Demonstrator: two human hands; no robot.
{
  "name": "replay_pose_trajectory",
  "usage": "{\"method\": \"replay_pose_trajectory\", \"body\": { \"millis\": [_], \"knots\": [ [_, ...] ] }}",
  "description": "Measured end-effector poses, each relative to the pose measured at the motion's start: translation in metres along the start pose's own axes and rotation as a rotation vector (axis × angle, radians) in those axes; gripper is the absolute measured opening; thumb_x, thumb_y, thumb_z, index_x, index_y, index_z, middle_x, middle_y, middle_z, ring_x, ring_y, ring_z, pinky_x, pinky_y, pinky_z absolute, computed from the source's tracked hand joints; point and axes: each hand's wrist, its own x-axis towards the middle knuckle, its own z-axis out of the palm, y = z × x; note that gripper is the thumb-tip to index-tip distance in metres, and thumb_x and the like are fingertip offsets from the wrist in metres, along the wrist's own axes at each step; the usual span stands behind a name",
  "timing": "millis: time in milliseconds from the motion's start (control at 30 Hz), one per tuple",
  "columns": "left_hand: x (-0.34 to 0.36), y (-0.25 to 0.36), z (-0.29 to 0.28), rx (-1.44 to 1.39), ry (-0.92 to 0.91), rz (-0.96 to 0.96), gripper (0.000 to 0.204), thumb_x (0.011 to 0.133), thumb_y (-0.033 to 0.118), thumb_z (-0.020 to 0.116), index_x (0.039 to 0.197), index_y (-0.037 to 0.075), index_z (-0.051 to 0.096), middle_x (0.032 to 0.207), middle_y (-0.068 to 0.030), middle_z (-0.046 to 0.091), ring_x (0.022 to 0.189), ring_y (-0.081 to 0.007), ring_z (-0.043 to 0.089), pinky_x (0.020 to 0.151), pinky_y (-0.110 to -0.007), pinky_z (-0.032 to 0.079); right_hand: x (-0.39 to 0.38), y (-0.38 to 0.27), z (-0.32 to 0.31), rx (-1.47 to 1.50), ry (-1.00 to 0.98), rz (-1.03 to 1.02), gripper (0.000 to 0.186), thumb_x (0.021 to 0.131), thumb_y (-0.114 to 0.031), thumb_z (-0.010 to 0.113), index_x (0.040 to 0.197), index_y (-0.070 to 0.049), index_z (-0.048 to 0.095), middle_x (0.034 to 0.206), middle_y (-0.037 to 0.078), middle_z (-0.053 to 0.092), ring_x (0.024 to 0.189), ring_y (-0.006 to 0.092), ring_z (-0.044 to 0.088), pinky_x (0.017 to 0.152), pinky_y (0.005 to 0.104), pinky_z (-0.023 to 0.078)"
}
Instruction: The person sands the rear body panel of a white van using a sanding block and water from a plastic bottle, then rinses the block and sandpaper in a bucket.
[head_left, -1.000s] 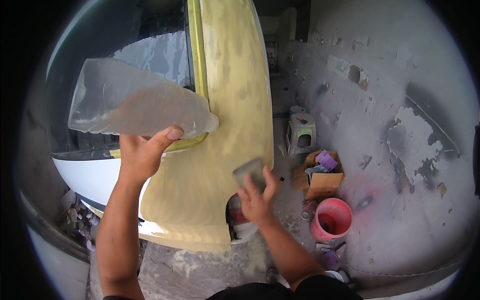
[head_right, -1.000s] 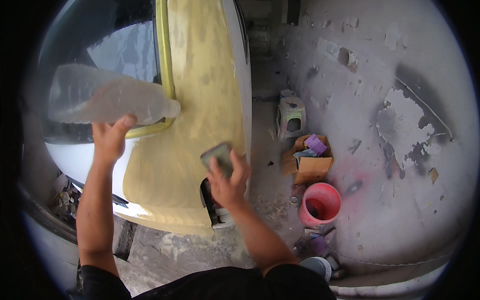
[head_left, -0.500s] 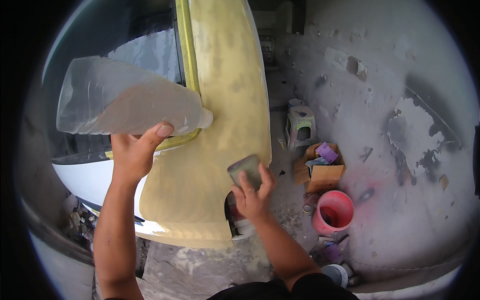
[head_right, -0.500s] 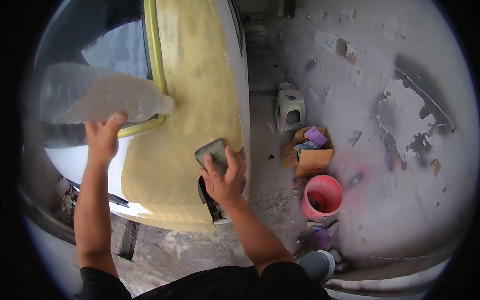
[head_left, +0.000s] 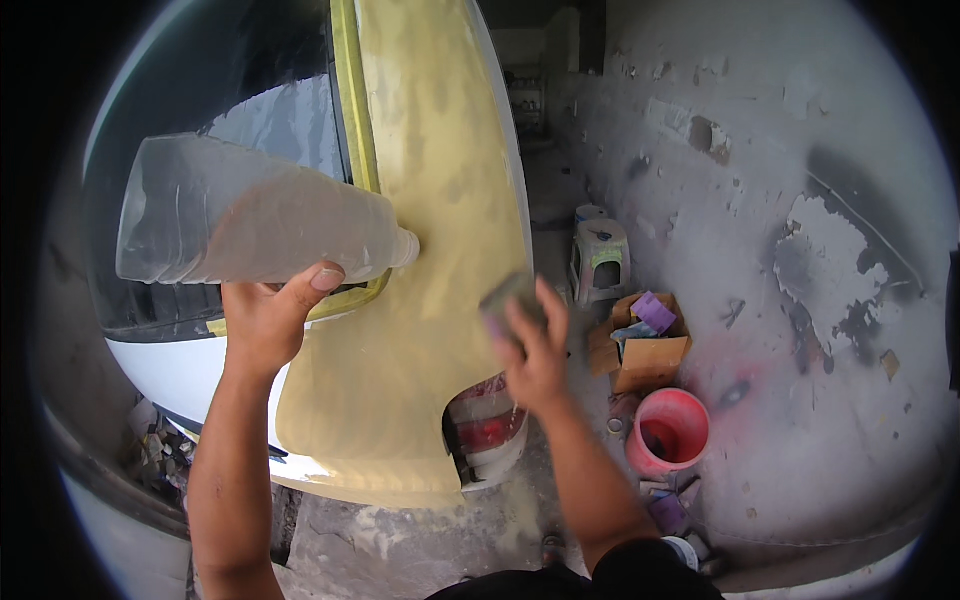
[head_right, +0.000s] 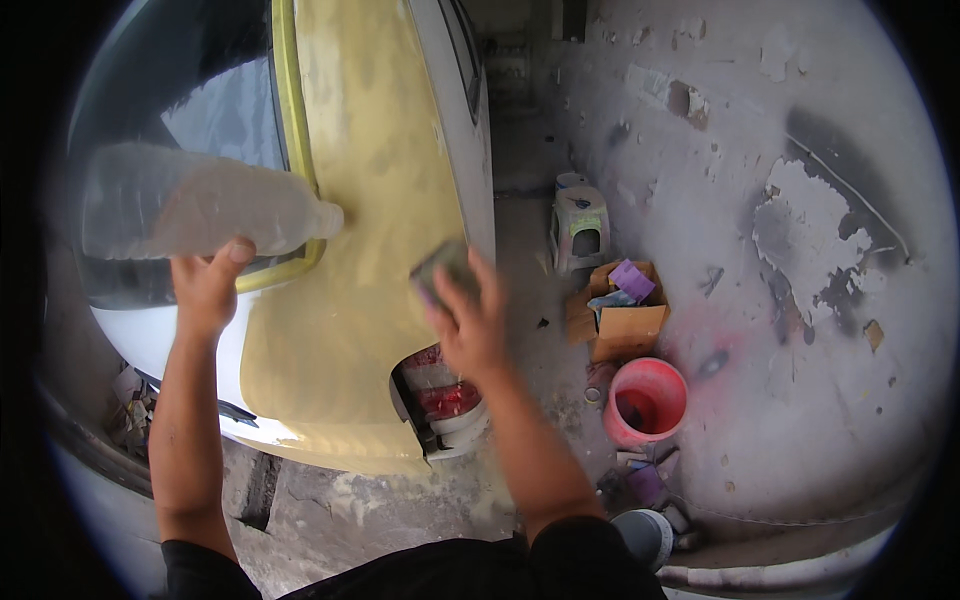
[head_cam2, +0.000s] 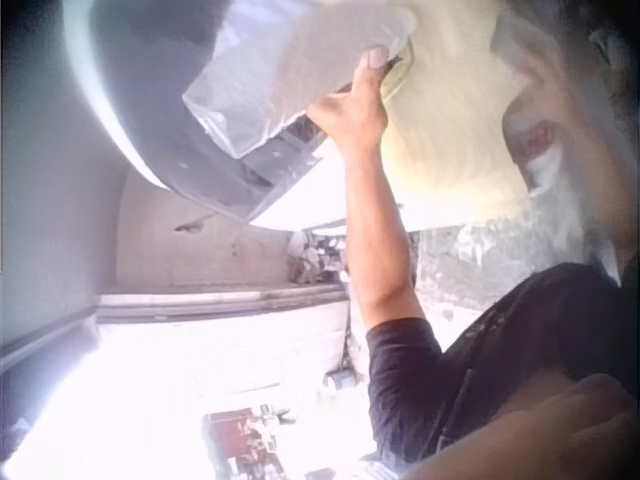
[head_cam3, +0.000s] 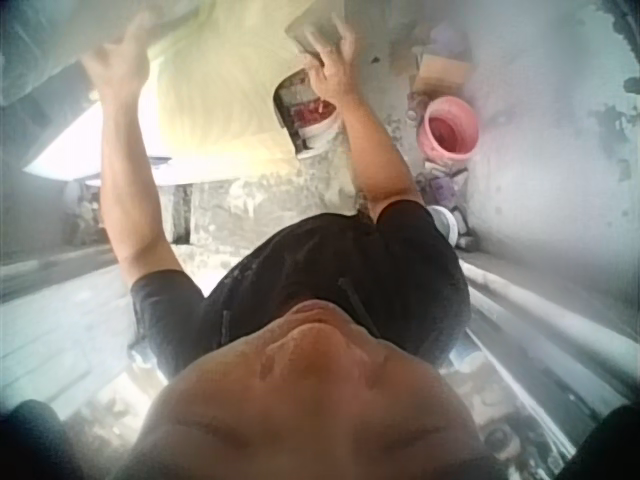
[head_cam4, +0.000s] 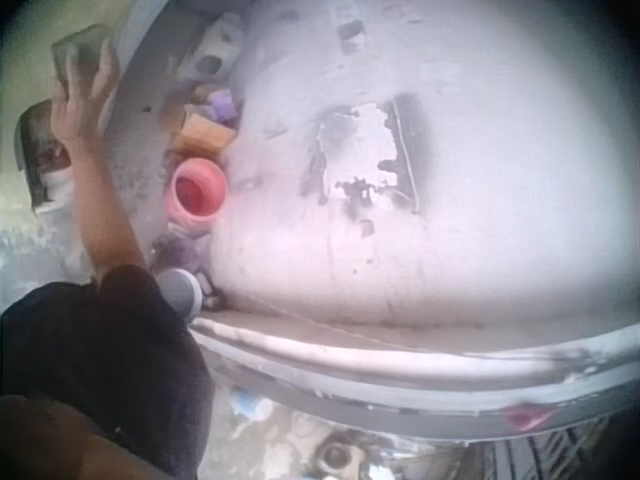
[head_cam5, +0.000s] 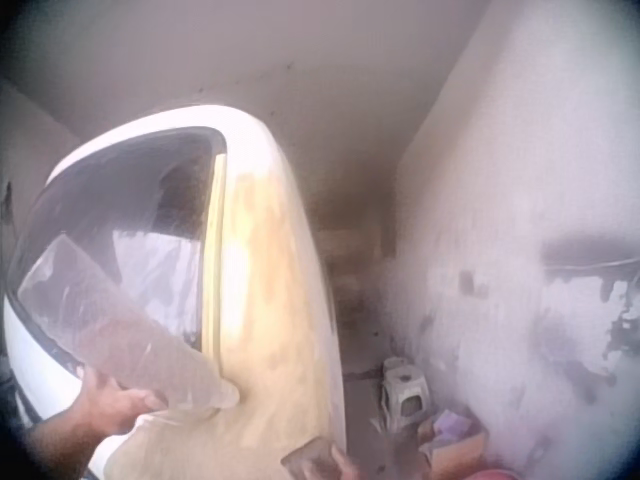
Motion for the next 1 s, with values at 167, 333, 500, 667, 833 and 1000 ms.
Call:
{"method": "replay_pose_trajectory", "body": {
  "millis": [167, 333, 500, 667, 833, 1000],
  "knots": [
    [0.009, 0.001, 0.017, -0.062, 0.062, 0.113, 0.057, 0.075, 0.018, 0.079, 0.12, -0.003, 0.051, 0.108, -0.01, 0.06, 0.099, -0.0199, 0.058, 0.09, -0.033, 0.046, 0.11, 0.033, -0.009, 0.205, -0.061, 0.007, 0.043, 0.087, -0.013, 0.066, 0.129, -0.012, 0.057, 0.14, 0.021, 0.038, 0.126, 0.039, 0.042, 0.105, 0.0431, 0.036],
    [0.015, 0.008, 0.016, 0.023, 0.092, 0.085, 0.06, 0.077, 0.02, 0.078, 0.124, -0.003, 0.048, 0.111, -0.0105, 0.059, 0.102, -0.0201, 0.057, 0.091, -0.034, 0.045, 0.0, 0.023, -0.008, 0.163, -0.022, -0.023, 0.044, 0.085, -0.011, 0.068, 0.128, -0.013, 0.057, 0.141, 0.02, 0.037, 0.128, 0.0381, 0.041, 0.106, 0.0428, 0.036],
    [0.019, 0.008, 0.026, 0.164, 0.128, 0.097, 0.07, 0.079, 0.039, 0.074, 0.128, -0.003, 0.046, 0.117, -0.0121, 0.055, 0.108, -0.0225, 0.053, 0.096, -0.036, 0.04, 0.035, 0.041, -0.013, 0.219, -0.061, -0.024, 0.047, 0.084, -0.012, 0.069, 0.129, -0.015, 0.057, 0.14, 0.019, 0.038, 0.127, 0.0376, 0.041, 0.105, 0.0436, 0.035],
    [0.018, 0.006, 0.03, 0.242, 0.17, 0.065, 0.073, 0.08, 0.045, 0.073, 0.127, -0.003, 0.047, 0.117, -0.0128, 0.055, 0.109, -0.0228, 0.052, 0.096, -0.036, 0.039, 0.112, 0.06, -0.013, 0.237, -0.106, -0.131, 0.044, 0.087, -0.015, 0.067, 0.129, -0.009, 0.056, 0.141, 0.022, 0.036, 0.129, 0.0378, 0.041, 0.105, 0.0419, 0.037],
    [0.017, 0.015, 0.042, 0.3, 0.223, 0.089, 0.07, 0.078, 0.043, 0.077, 0.124, -0.003, 0.05, 0.11, -0.0109, 0.059, 0.104, -0.0207, 0.055, 0.093, -0.035, 0.042, 0.005, 0.054, -0.023, 0.279, -0.096, -0.117, 0.05, 0.081, -0.014, 0.073, 0.128, -0.015, 0.056, 0.14, 0.023, 0.037, 0.126, 0.0402, 0.041, 0.103, 0.0457, 0.037],
    [0.001, 0.013, 0.042, 0.3, 0.249, 0.044, 0.081, 0.081, 0.047, 0.072, 0.133, -0.006, 0.039, 0.12, -0.0124, 0.054, 0.107, -0.0211, 0.051, 0.095, -0.033, 0.039, -0.112, 0.04, -0.034, 0.18, -0.19, -0.12, 0.053, 0.076, -0.024, 0.078, 0.126, -0.025, 0.06, 0.14, 0.016, 0.038, 0.122, 0.0365, 0.043, 0.095, 0.0479, 0.037]
  ]
}}
